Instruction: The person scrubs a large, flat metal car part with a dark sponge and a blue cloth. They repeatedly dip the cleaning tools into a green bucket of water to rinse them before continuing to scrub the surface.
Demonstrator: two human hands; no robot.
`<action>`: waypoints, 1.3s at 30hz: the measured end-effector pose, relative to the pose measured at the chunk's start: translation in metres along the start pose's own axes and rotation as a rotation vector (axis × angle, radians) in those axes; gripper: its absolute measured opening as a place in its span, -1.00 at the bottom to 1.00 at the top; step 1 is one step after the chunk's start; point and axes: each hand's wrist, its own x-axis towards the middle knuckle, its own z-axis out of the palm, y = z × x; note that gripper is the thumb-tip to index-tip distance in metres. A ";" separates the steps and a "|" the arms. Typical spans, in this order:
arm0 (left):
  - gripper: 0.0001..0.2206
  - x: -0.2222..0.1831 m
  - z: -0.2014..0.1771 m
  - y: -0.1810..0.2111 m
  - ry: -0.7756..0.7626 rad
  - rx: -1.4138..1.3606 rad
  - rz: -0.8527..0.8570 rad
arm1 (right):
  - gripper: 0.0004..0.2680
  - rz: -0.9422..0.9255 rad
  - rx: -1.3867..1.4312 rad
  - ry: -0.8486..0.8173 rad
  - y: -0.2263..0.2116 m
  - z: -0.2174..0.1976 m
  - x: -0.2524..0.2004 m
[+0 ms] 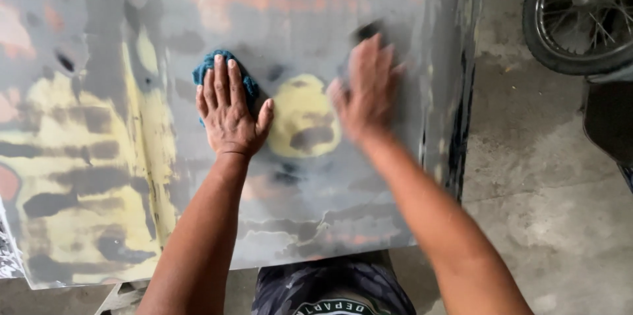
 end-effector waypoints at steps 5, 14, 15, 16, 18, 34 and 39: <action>-0.17 0.002 0.001 0.002 0.008 -0.015 -0.001 | -0.43 -0.548 0.100 -0.526 0.018 -0.016 -0.085; -0.17 0.001 0.000 -0.001 0.016 -0.003 -0.005 | -0.46 0.015 -0.101 -0.170 0.006 0.019 0.039; -0.18 -0.001 0.000 0.000 0.015 -0.019 0.003 | -0.45 0.088 -0.068 -0.070 -0.011 0.033 0.041; -0.18 -0.001 0.001 -0.001 0.014 -0.020 0.007 | -0.45 0.091 -0.071 -0.068 -0.035 0.033 0.034; -0.18 0.001 0.002 -0.002 -0.002 0.000 -0.003 | -0.47 -0.366 0.101 -0.220 -0.085 0.032 0.024; -0.19 -0.004 0.001 -0.002 0.022 -0.026 0.022 | -0.45 0.047 -0.139 -0.199 0.064 -0.004 0.056; -0.20 -0.002 0.001 0.001 0.034 -0.038 0.009 | -0.40 -0.353 0.118 -0.387 -0.017 -0.031 -0.039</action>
